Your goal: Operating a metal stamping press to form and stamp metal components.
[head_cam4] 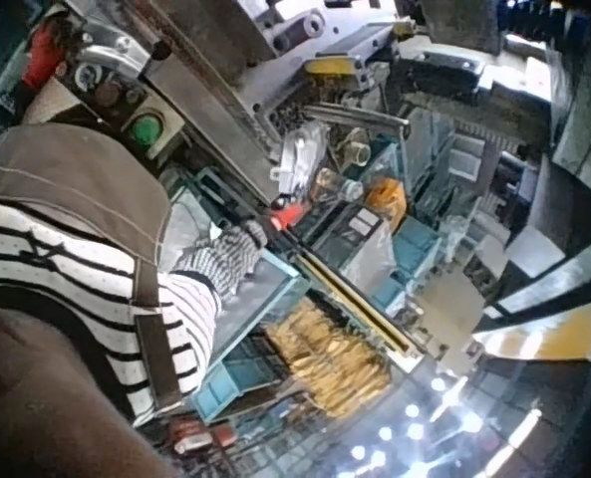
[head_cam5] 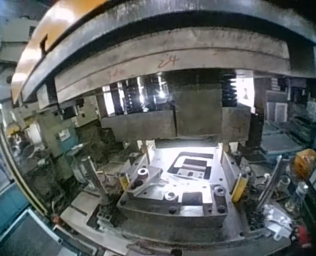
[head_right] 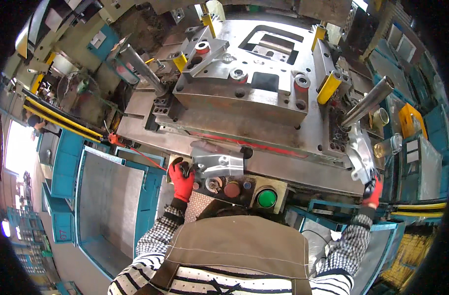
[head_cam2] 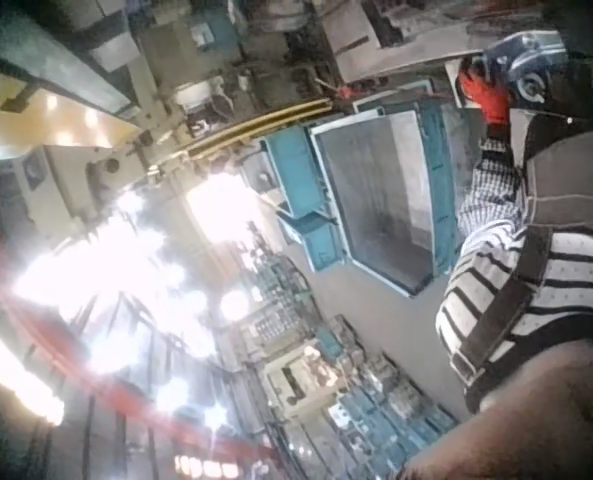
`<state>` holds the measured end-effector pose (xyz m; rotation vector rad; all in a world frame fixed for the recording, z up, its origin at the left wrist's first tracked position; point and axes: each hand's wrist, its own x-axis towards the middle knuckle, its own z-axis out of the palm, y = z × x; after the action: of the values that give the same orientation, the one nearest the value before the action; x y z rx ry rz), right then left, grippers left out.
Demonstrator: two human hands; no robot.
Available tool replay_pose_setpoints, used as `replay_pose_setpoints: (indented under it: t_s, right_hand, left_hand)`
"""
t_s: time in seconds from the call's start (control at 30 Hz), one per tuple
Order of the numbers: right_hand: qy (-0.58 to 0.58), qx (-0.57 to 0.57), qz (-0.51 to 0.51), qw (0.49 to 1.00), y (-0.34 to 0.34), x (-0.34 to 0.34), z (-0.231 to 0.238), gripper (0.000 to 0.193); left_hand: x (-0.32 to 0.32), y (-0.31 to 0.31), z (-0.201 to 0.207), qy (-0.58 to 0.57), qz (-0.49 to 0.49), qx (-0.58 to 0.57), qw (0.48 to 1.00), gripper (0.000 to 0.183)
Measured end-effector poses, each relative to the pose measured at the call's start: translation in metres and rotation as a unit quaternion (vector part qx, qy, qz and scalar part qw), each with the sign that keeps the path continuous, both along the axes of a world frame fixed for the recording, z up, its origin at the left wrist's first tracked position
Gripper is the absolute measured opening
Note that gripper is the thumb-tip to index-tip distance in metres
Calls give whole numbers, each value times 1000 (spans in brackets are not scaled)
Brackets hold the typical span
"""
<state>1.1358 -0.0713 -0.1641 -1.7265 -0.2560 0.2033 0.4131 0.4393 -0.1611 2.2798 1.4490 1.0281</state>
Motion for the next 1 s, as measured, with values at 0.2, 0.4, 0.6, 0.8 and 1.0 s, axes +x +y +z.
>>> replay_pose_setpoints:
  t_s: [0.2, 0.4, 0.6, 0.8, 1.0]
  right_hand:
    - [-286, -353, 126, 882, -109, -129, 72, 50]
    - [-66, -48, 154, 985, 34, -214, 144, 41]
    - [95, 197, 352, 910, 312, -224, 220, 37]
    - [109, 106, 486, 861, 507, -115, 255, 32]
    - [-213, -212, 543, 784, 597, -55, 218, 36]
  left_hand:
    - [-18, 13, -28, 38, -69, -42, 996, 77]
    - [-7, 28, -35, 23, -142, -92, 985, 63]
    - [-23, 36, -31, 20, -155, -126, 980, 69]
    - [-56, 28, 20, -90, -114, -127, 981, 57]
    - [-127, 14, 6, -183, 23, -202, 962, 47]
